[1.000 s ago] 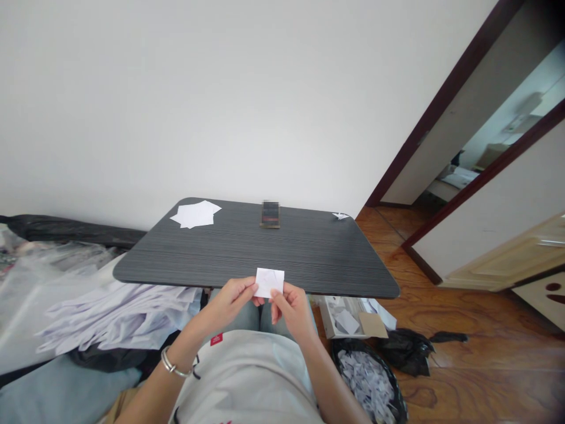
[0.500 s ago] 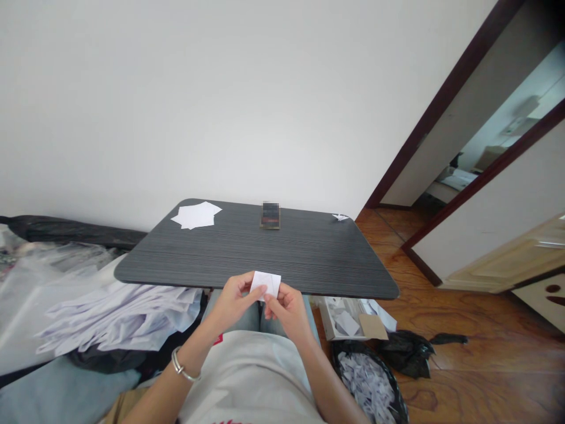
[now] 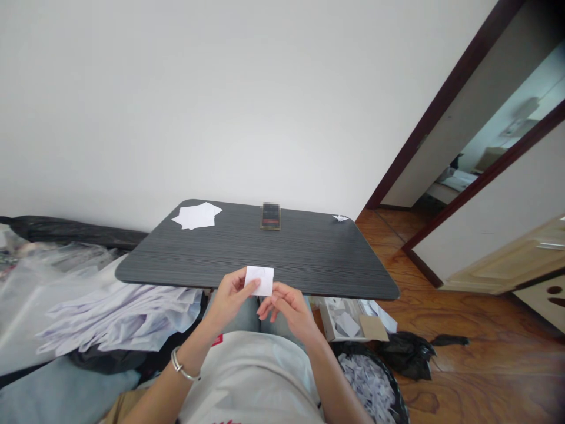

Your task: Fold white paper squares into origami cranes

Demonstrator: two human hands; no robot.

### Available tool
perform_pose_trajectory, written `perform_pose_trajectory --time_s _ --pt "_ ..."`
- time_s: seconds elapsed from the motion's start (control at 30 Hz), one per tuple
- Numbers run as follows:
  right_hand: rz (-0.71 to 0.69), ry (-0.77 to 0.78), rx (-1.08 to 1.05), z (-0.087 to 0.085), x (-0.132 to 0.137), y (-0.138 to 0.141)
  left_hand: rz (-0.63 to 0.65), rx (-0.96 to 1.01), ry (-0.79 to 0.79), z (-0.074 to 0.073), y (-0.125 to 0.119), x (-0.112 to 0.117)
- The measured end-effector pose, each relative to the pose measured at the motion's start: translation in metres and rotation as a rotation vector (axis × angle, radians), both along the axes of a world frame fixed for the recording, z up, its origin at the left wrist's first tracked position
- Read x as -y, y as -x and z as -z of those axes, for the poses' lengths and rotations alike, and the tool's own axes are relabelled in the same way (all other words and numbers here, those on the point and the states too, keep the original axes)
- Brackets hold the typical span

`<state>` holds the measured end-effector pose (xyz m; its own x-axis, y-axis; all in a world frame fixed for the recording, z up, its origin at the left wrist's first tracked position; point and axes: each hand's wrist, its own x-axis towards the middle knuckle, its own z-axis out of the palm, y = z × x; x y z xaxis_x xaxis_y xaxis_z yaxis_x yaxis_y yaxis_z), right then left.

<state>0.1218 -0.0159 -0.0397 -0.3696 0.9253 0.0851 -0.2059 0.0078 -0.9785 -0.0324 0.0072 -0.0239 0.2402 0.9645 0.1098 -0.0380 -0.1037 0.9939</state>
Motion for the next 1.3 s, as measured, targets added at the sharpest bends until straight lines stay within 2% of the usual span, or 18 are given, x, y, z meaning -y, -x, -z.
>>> perform_pose_trajectory --time_s 0.2,0.37,0.63,0.77,0.9,1.0,1.3 --pt "0.14 -0.016 0.051 0.005 0.002 0.005 0.03 0.019 0.018 0.0 -0.005 0.002" --pt "0.139 -0.044 0.137 0.007 0.003 0.006 -0.046 -0.023 0.032 0.0 -0.011 0.004" --pt "0.117 -0.082 0.167 0.002 0.006 0.005 -0.153 0.044 0.077 -0.003 -0.017 0.009" --pt "0.155 -0.039 0.117 0.002 0.005 0.006 -0.16 0.102 0.074 -0.006 -0.016 0.008" --pt "0.211 -0.003 0.057 0.003 0.001 0.005 -0.147 0.159 -0.007 -0.007 -0.013 0.005" --pt "0.233 0.005 0.035 0.001 0.001 0.003 -0.155 0.131 -0.051 -0.005 -0.01 0.004" --pt "0.247 0.048 -0.072 -0.003 0.001 0.003 -0.11 0.072 -0.018 -0.006 -0.006 0.004"
